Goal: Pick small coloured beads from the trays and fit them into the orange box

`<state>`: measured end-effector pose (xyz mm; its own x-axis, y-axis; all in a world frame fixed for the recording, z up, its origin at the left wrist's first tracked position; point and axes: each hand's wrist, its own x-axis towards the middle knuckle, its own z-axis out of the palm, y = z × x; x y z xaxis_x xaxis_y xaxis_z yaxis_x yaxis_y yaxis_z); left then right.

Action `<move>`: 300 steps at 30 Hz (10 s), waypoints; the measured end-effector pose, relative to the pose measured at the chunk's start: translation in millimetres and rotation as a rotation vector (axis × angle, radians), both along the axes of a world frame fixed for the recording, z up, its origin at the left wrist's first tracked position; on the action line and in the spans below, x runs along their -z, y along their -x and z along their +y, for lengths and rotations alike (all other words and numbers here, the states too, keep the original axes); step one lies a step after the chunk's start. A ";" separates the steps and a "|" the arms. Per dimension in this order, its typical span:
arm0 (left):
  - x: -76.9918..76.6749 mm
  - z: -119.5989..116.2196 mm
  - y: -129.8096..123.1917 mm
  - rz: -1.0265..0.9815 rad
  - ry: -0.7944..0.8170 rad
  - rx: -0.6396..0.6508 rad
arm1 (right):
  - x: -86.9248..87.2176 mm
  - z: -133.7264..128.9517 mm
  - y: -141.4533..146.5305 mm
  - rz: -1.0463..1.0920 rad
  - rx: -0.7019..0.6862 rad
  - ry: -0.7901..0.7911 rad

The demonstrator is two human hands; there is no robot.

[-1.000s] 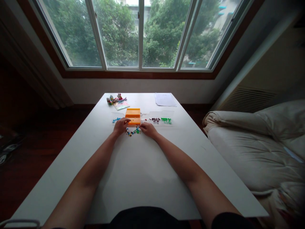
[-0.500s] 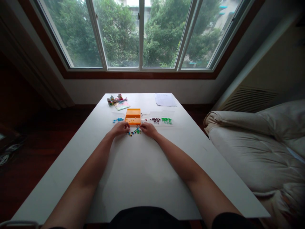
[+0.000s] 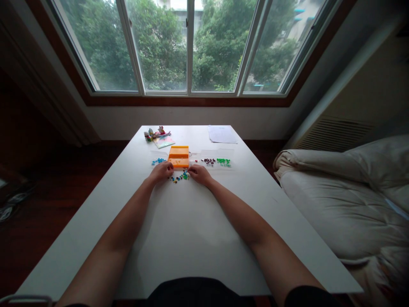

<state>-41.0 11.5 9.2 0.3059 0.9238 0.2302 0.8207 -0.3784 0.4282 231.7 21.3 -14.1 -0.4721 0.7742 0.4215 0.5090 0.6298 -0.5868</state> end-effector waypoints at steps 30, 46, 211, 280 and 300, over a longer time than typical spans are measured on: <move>19.7 21.8 27.1 -0.816 -0.118 -0.321 | 5.9 2.7 -1.1 -0.004 0.012 -0.005; 8.4 14.7 32.6 -0.636 -0.007 -0.389 | 2.4 -0.1 -1.0 0.003 0.003 0.001; -1.3 -14.7 -16.8 -0.073 -0.098 0.141 | -1.7 -1.2 -8.9 -0.020 0.152 -0.040; 14.6 -19.6 -30.0 -0.103 -0.169 0.058 | -2.1 -12.4 7.2 -0.239 -0.101 -0.230; 13.4 -20.4 -32.3 -0.070 -0.159 0.085 | -13.3 2.1 -19.7 0.220 0.360 -0.139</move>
